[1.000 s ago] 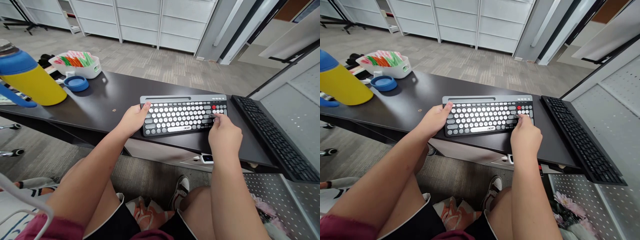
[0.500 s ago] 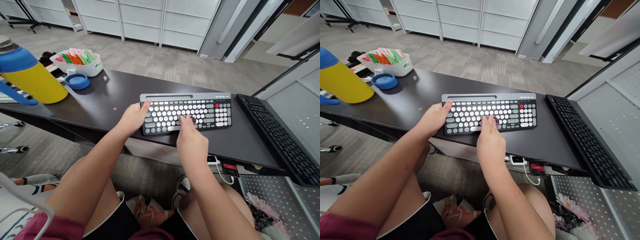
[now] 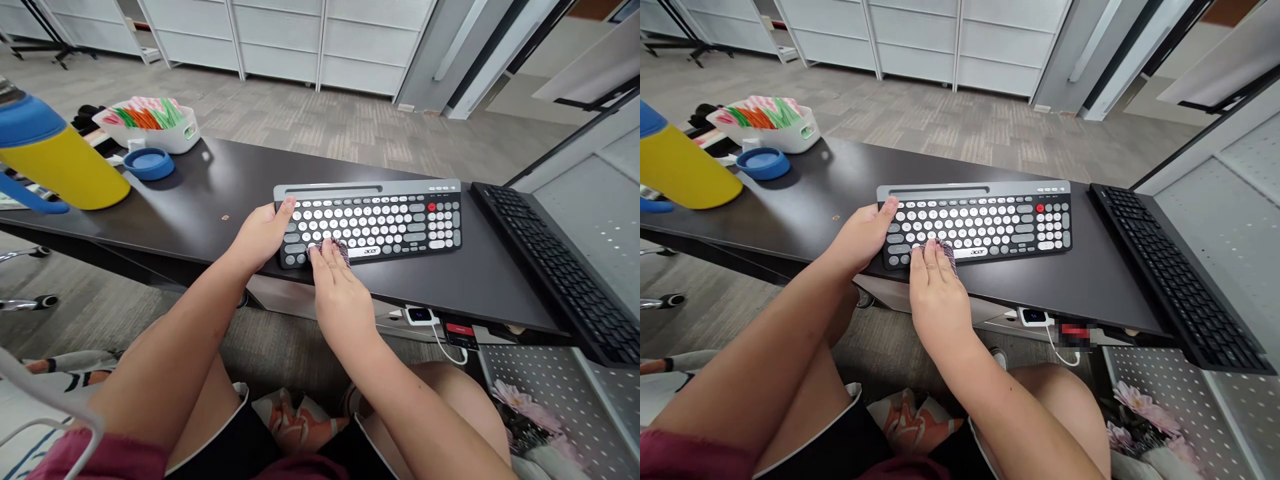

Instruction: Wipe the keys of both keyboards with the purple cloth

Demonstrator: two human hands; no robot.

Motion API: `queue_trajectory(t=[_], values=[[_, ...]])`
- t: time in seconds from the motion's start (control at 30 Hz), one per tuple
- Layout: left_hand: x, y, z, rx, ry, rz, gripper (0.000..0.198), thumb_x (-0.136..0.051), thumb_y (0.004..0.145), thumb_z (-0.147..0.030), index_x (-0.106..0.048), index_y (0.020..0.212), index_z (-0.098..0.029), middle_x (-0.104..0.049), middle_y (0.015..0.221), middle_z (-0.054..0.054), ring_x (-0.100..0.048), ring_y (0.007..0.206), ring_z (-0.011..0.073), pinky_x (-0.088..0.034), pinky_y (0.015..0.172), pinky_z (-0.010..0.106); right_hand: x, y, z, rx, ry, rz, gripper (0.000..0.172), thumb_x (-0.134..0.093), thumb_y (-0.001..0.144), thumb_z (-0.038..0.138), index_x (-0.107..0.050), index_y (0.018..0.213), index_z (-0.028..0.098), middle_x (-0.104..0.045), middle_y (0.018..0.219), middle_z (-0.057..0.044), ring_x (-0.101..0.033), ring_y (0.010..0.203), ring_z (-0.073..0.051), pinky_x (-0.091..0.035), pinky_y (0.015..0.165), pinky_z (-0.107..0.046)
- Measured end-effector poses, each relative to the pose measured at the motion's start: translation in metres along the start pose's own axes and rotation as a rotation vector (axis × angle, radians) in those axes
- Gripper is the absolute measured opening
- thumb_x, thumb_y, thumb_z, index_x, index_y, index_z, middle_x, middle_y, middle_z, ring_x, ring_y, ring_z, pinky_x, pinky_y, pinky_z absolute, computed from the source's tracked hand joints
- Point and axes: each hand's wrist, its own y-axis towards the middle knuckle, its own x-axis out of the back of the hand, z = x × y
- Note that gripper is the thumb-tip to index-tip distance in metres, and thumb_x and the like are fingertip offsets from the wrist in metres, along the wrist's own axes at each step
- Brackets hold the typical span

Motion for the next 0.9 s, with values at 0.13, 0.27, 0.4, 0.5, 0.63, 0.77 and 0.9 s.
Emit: queue_trajectory(t=[0.13, 0.27, 0.4, 0.5, 0.63, 0.77, 0.9], values=[[-0.001, 0.001, 0.002, 0.006, -0.034, 0.002, 0.064, -0.049, 0.099, -0.078, -0.078, 0.105, -0.021, -0.083, 0.108, 0.008, -0.074, 0.103, 0.0298, -0.059, 0.087, 0.036, 0.001, 0.001, -0.001, 0.066, 0.035, -0.012, 0.045, -0.049, 0.103, 0.003, -0.062, 0.146, 0.001, -0.055, 0.156, -0.025, -0.055, 0.146, -0.031, -0.050, 0.122, -0.043], [-0.002, 0.001, 0.002, 0.003, -0.055, 0.007, 0.064, -0.049, 0.098, -0.077, -0.078, 0.105, -0.021, -0.083, 0.111, 0.009, -0.075, 0.104, 0.0297, -0.059, 0.087, 0.036, 0.002, 0.001, 0.001, 0.127, 0.070, 0.042, 0.046, -0.049, 0.103, 0.003, -0.062, 0.146, 0.004, -0.054, 0.157, -0.022, -0.052, 0.149, -0.030, -0.047, 0.124, -0.043], [-0.002, 0.001, 0.001, 0.015, -0.038, 0.006, 0.066, -0.048, 0.097, -0.079, -0.078, 0.105, -0.021, -0.083, 0.111, 0.009, -0.074, 0.106, 0.0305, -0.059, 0.087, 0.036, 0.002, -0.001, 0.003, 0.145, 0.084, 0.042, 0.046, -0.049, 0.103, 0.005, -0.062, 0.147, 0.005, -0.054, 0.158, -0.021, -0.052, 0.149, -0.029, -0.046, 0.125, -0.043], [-0.001, 0.001, 0.000, 0.005, -0.041, 0.004, 0.065, -0.049, 0.097, -0.079, -0.078, 0.104, -0.021, -0.083, 0.110, 0.008, -0.074, 0.106, 0.0306, -0.059, 0.087, 0.035, 0.002, 0.000, 0.002, 0.145, 0.097, 0.043, 0.045, -0.049, 0.103, 0.006, -0.063, 0.146, 0.006, -0.056, 0.157, -0.020, -0.053, 0.148, -0.028, -0.046, 0.125, -0.041], [-0.001, 0.001, 0.000, 0.014, -0.035, 0.002, 0.065, -0.050, 0.097, -0.080, -0.078, 0.103, -0.021, -0.083, 0.110, 0.009, -0.074, 0.106, 0.0311, -0.058, 0.088, 0.036, 0.003, 0.000, 0.002, 0.133, 0.108, 0.058, 0.045, -0.050, 0.103, 0.007, -0.064, 0.146, 0.007, -0.056, 0.157, -0.019, -0.053, 0.148, -0.028, -0.047, 0.125, -0.041], [-0.001, 0.001, -0.002, 0.014, -0.003, -0.010, 0.064, -0.050, 0.097, -0.078, -0.078, 0.102, -0.021, -0.083, 0.107, 0.008, -0.074, 0.104, 0.0307, -0.057, 0.089, 0.035, 0.006, 0.000, 0.010, 0.117, 0.084, 0.107, 0.046, -0.048, 0.103, 0.006, -0.063, 0.147, 0.004, -0.054, 0.157, -0.022, -0.054, 0.148, -0.029, -0.047, 0.124, -0.043], [-0.001, 0.002, -0.003, 0.007, 0.045, -0.025, 0.061, -0.049, 0.099, -0.075, -0.078, 0.101, -0.021, -0.083, 0.103, 0.007, -0.073, 0.101, 0.0303, -0.056, 0.087, 0.035, 0.010, 0.000, 0.019, 0.149, 0.069, 0.128, 0.045, -0.047, 0.102, 0.005, -0.065, 0.143, 0.002, -0.057, 0.154, -0.023, -0.059, 0.143, -0.031, -0.050, 0.121, -0.041]])
